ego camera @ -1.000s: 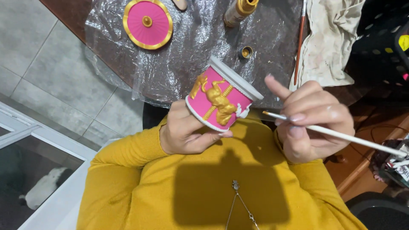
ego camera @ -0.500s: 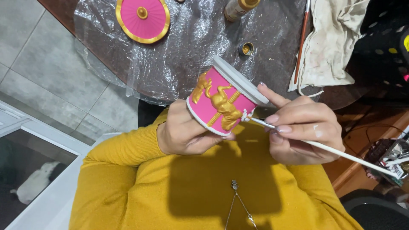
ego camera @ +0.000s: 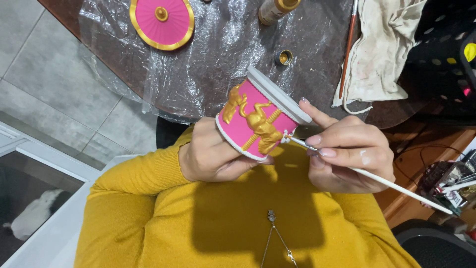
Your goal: Painting gold accents on a carousel-themed container using a fine-tip brush
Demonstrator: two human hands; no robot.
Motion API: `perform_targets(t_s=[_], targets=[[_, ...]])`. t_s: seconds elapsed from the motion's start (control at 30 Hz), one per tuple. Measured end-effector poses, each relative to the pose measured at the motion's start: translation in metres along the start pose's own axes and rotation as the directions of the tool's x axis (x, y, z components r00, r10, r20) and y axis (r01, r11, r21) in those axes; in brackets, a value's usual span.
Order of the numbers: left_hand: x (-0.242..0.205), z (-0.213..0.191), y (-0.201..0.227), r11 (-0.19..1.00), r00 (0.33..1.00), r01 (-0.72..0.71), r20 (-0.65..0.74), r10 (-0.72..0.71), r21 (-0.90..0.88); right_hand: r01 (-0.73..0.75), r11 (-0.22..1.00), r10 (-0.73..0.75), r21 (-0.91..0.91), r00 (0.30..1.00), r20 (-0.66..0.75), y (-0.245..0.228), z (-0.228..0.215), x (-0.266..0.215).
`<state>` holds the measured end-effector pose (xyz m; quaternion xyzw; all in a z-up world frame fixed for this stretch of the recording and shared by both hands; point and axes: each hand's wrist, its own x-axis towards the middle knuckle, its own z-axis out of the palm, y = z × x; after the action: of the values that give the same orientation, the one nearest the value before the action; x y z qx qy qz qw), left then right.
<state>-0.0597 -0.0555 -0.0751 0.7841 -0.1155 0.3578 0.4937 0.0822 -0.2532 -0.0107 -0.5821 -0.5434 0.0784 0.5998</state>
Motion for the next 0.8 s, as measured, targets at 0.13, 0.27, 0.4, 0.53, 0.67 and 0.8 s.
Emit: perform_targets(t_s=[0.13,0.27,0.4,0.53,0.67,0.8], targets=[[0.002,-0.001,0.000,1.000,1.000,-0.002,0.021,0.002,-0.001,0.002,1.000,-0.002,0.001,1.000,0.006,0.001,-0.001,0.000],[0.000,0.000,0.000,1.000,1.000,-0.011,0.007,0.011,0.012,0.002,1.000,-0.002,-0.017,1.000,-0.013,0.000,0.001,0.001],[0.003,-0.002,0.000,0.999,0.999,-0.025,0.027,0.024,0.043,0.003,1.000,-0.004,-0.014,0.999,-0.035,-0.001,0.003,0.002],[0.004,-0.003,0.000,0.994,0.997,-0.074,0.006,0.074,0.083,0.031,0.999,-0.029,0.025,0.997,-0.077,-0.002,0.002,0.004],[0.006,-0.007,0.003,0.986,0.994,-0.104,0.031,0.101,0.127,-0.065,0.998,0.064,-0.015,0.997,-0.031,-0.023,0.002,0.005],[0.014,-0.014,0.007,0.977,0.985,-0.157,0.096,0.143,0.147,-0.028,0.996,0.034,-0.090,0.997,0.065,-0.022,-0.006,-0.004]])
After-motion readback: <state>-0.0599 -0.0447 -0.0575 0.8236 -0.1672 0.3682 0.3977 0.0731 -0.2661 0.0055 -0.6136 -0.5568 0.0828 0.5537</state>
